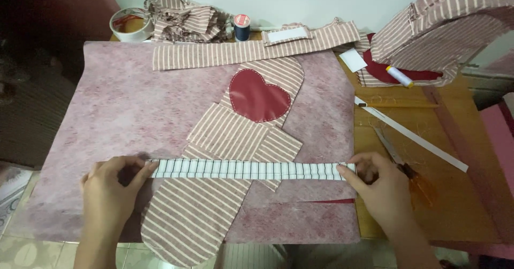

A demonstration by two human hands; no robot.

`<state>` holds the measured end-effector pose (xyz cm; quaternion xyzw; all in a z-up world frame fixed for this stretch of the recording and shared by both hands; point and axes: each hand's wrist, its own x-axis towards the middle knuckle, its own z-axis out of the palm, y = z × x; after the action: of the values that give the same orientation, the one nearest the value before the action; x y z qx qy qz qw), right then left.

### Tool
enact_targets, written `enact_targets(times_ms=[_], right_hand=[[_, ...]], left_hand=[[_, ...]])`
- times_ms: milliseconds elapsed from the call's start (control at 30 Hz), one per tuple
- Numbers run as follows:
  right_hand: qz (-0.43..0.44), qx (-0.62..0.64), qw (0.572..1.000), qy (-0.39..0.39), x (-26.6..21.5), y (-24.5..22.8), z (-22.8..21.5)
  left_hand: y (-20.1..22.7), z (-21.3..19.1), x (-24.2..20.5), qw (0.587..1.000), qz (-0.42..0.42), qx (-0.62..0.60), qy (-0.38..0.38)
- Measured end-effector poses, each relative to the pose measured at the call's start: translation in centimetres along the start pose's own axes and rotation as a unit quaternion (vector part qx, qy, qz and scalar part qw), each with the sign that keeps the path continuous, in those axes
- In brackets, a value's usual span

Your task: Cutting a strip of striped fabric and hand-sewing it into a decorative bow by gathering the center and tying it with thread.

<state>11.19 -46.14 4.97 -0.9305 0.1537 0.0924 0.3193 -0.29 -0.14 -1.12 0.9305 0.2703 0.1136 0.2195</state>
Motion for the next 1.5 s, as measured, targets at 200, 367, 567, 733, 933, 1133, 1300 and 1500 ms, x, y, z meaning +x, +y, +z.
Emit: enact_targets(times_ms=[200, 367, 567, 733, 933, 1133, 1300, 1500], right_hand=[[-0.010, -0.025, 1.000, 0.001, 0.1, -0.4, -0.2], [0.044, -0.159, 0.986, -0.022, -1.4, -1.6, -0.6], [-0.096, -0.154, 0.979, 0.086, -0.6, 2.4, 1.5], [-0.088, -0.133, 0.987, 0.023, -0.8, 1.6, 0.9], [-0.049, 0.095, 0.994, 0.026, -0.9, 1.9, -1.0], [-0.051, 0.229, 0.972, 0.030, 0.5, 5.5, -2.7], [-0.072, 0.226, 0.971, 0.009, 2.6, 7.2, -1.9], [-0.069, 0.115, 0.991, -0.010, -0.1, 2.1, -1.1]], left_hand=[[-0.6, 0.4, 0.0, 1.000, -0.004, -0.003, 0.010], [1.3, -1.1, -0.5, 0.999, -0.007, -0.019, -0.037], [0.2, -0.2, -0.8, 0.996, 0.083, -0.016, 0.022], [-0.2, 0.4, -0.6, 0.993, 0.116, 0.002, 0.029], [2.3, -2.6, -2.6, 0.980, -0.010, -0.196, -0.012], [2.7, -4.9, -4.4, 0.870, -0.065, -0.488, -0.018], [3.8, -5.9, -4.6, 0.883, -0.139, -0.448, -0.024], [3.7, -5.3, -3.6, 0.934, -0.167, -0.316, -0.022]])
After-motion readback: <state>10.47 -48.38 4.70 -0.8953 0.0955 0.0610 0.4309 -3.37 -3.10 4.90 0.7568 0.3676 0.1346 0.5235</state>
